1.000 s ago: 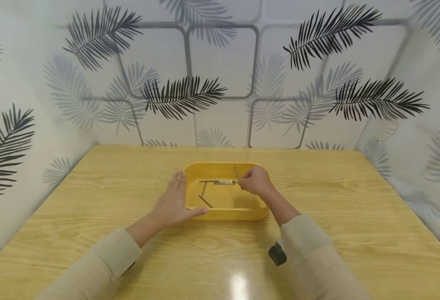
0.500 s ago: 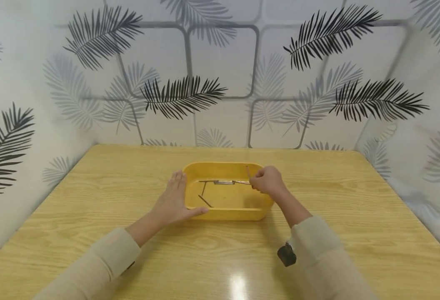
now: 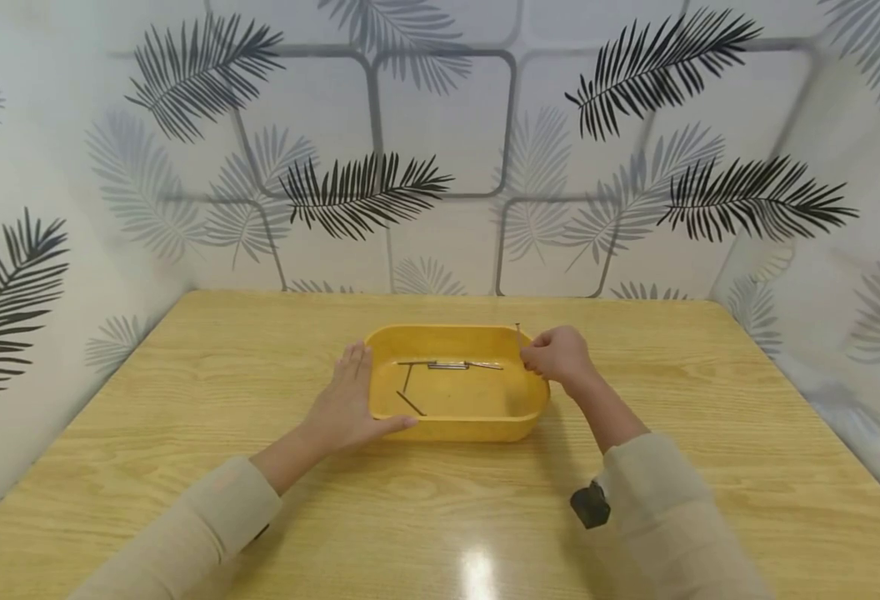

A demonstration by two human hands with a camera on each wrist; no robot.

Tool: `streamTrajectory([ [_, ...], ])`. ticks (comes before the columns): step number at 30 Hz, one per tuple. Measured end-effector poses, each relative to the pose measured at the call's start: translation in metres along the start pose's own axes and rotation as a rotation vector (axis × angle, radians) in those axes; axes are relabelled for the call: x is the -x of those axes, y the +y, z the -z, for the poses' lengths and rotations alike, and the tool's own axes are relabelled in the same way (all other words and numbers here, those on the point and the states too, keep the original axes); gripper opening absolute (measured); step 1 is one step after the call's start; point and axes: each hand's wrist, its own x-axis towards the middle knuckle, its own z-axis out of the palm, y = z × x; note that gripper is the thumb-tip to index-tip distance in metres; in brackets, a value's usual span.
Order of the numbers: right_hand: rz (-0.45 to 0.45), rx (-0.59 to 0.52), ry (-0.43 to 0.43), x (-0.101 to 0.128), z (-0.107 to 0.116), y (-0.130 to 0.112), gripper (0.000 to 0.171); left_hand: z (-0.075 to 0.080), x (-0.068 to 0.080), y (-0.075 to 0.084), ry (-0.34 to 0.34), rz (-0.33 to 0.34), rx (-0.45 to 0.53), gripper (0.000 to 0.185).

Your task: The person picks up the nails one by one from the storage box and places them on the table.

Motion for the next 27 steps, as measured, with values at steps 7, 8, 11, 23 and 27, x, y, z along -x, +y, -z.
streamTrajectory([
  [7, 0.021, 0.044, 0.031, 0.001, 0.009, 0.009, 0.026, -0.002, 0.000, -0.001, 0.012, -0.003, 0.002, 0.119],
  [8, 0.020, 0.045, 0.033, 0.001, 0.010, 0.011, 0.026, -0.002, 0.000, -0.001, 0.012, -0.004, 0.002, 0.119],
  [11, 0.015, 0.039, 0.033, 0.002, 0.015, 0.015, 0.027, -0.002, 0.000, -0.001, 0.011, -0.004, -0.003, 0.118],
  [23, -0.018, 0.021, 0.021, 0.005, 0.029, 0.034, 0.026, -0.001, 0.001, 0.000, 0.006, -0.007, -0.006, 0.118],
  [27, -0.030, 0.030, 0.019, 0.005, 0.032, 0.042, 0.026, -0.001, 0.001, 0.000, 0.007, -0.002, -0.008, 0.118],
])
